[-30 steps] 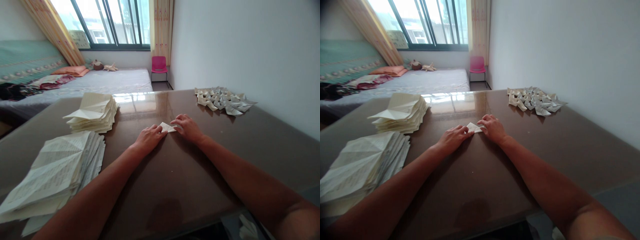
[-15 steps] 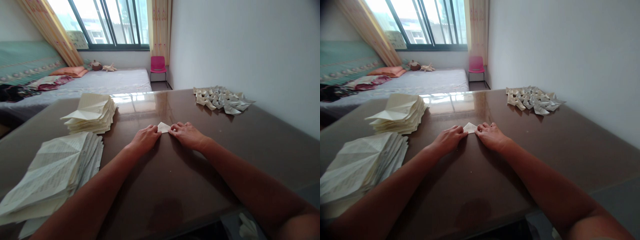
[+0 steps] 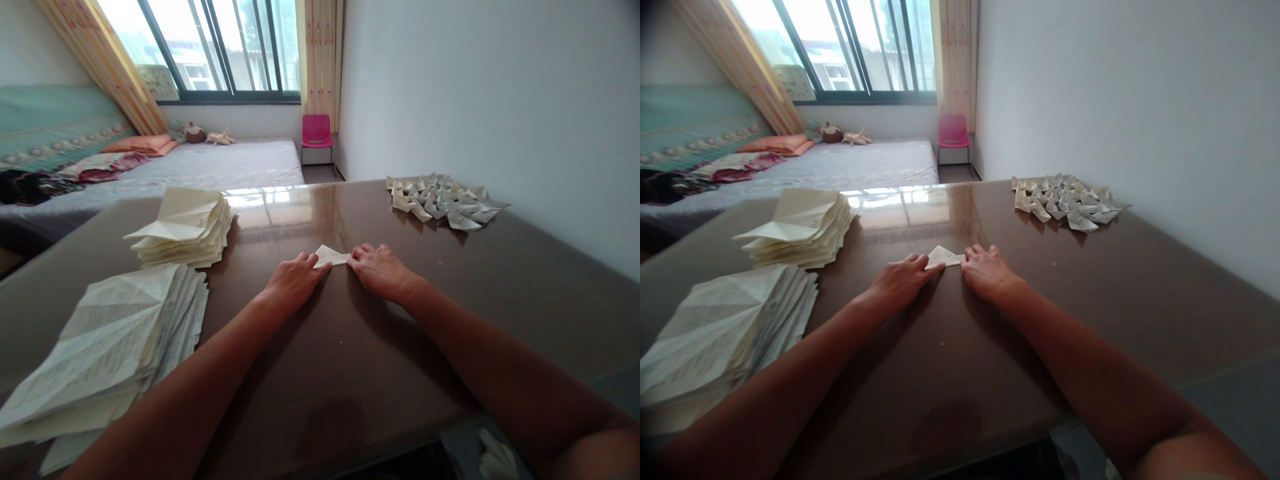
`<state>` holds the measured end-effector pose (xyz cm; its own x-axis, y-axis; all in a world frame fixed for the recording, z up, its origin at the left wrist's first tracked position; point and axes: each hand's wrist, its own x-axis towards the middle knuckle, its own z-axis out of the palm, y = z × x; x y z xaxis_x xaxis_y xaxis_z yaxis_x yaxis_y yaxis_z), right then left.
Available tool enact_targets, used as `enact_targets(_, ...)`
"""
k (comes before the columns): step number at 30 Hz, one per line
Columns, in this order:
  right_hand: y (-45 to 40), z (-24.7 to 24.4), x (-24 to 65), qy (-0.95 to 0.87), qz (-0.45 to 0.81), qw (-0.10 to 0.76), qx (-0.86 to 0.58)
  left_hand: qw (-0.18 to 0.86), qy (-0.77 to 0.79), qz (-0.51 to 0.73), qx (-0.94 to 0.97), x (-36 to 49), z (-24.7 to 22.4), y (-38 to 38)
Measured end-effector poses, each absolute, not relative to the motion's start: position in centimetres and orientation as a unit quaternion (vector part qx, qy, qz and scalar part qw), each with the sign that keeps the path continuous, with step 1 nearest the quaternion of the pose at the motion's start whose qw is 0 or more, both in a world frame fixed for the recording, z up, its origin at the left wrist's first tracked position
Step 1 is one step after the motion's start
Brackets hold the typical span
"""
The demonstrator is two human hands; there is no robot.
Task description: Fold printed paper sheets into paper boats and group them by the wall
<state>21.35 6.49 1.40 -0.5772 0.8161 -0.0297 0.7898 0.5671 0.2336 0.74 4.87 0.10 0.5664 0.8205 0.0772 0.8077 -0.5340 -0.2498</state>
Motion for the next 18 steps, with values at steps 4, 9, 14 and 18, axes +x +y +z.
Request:
enact_targets(4, 6.8, 1.2, 21.5, 0.883, 0.096, 0.06, 0.455, 0.124, -0.47, 0.017, -0.874, 0.7, -0.2, 4.8)
enact_targets(9, 6.6, 1.8, 21.6, 0.88, 0.091, 0.071, 0.46, 0.103, -0.481, 0.009, -0.87, 0.7, 0.1, 4.8)
enact_targets(14, 6.5, 2.2, 21.7, 0.871, 0.078, 0.083, 0.477, 0.094, -0.491, 0.016, -0.866, 1.0, 0.5, 4.7)
enact_targets(18, 6.7, 2.1, 21.9, 0.875, 0.074, 0.077, 0.473, 0.101, -0.496, 0.016, -0.862, 1.0, 0.6, 4.8)
